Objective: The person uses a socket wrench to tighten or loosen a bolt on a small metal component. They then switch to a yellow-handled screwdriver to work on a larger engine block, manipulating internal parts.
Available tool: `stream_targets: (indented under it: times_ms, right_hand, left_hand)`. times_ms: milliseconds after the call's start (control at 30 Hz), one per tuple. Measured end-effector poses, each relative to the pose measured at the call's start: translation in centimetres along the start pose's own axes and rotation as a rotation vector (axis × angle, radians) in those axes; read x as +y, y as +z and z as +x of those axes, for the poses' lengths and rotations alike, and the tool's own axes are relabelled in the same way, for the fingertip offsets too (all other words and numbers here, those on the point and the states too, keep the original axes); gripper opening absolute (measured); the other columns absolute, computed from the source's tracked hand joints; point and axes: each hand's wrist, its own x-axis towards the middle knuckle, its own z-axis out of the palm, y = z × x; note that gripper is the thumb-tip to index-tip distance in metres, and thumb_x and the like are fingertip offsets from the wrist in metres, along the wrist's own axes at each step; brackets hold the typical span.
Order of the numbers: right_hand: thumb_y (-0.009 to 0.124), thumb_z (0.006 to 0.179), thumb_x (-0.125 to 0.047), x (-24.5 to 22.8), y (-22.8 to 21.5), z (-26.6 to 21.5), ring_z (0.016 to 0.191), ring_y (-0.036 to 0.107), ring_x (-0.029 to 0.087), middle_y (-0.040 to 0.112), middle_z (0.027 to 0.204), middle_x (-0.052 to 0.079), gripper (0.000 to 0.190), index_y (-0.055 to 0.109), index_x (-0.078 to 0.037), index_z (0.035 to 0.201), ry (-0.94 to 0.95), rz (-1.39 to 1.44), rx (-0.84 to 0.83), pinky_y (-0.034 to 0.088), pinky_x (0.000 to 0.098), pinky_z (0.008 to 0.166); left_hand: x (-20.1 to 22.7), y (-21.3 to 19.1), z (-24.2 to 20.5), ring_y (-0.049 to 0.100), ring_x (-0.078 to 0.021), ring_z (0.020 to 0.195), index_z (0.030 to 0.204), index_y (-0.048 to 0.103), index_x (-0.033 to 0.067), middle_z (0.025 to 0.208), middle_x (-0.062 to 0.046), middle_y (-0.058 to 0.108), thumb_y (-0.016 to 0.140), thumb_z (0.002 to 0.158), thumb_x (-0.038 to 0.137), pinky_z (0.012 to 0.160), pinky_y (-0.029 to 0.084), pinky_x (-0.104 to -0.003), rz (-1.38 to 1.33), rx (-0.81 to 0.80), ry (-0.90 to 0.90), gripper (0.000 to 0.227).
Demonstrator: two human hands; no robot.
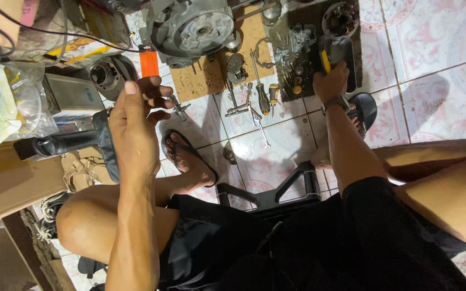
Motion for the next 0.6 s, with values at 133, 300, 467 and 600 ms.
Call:
stream_targets:
  times_ms: [133,300,467,600]
  right_hand:
    - [0.065,0.079,-0.021,0.8,1.0,0.6,0.093,0.053,0.037,0.040,0.104,0.020,0.040,0.039,-0.004,0.104,0.011,-0.092,0.011,0.049,0.0432,0.082]
    - [0.063,0.084,-0.019,0.8,1.2,0.8,0.088,0.056,0.035,0.043,0.100,0.017,0.026,0.045,-0.006,0.097,-0.006,-0.153,-0.007,0.051,0.0470,0.073]
    - [0.069,0.082,-0.028,-2.4,1.4,2.0,0.080,0.058,0.044,0.054,0.097,0.019,0.034,0.052,-0.003,0.098,-0.230,-0.218,0.138,0.047,0.0554,0.060]
    - [0.073,0.089,-0.033,-4.3,2.9,4.7,0.080,0.059,0.043,0.053,0.100,0.021,0.041,0.050,0.000,0.099,-0.338,-0.120,0.084,0.048,0.0544,0.054]
  left_hand:
    - [-0.2,0.9,0.2,0.062,-0.0175,0.073,0.105,0.060,0.0013,0.086,-0.012,0.064,0.038,0.097,0.040,0.061,0.047,-0.024,0.037,-0.022,-0.001,0.045]
    - [-0.3,1.7,0.6,0.062,-0.0177,0.073,0.105,0.060,0.0015,0.086,-0.013,0.064,0.040,0.097,0.038,0.062,0.047,-0.024,0.067,-0.039,-0.007,0.042]
    - [0.6,2.2,0.7,0.057,-0.0112,0.072,0.102,0.059,0.0049,0.090,-0.008,0.066,0.038,0.093,0.039,0.063,0.044,-0.021,0.135,-0.070,-0.157,0.041]
    - [0.7,2.7,0.9,0.057,-0.0114,0.072,0.096,0.059,0.0074,0.087,-0.007,0.066,0.038,0.094,0.038,0.063,0.044,-0.022,0.174,-0.081,-0.161,0.037]
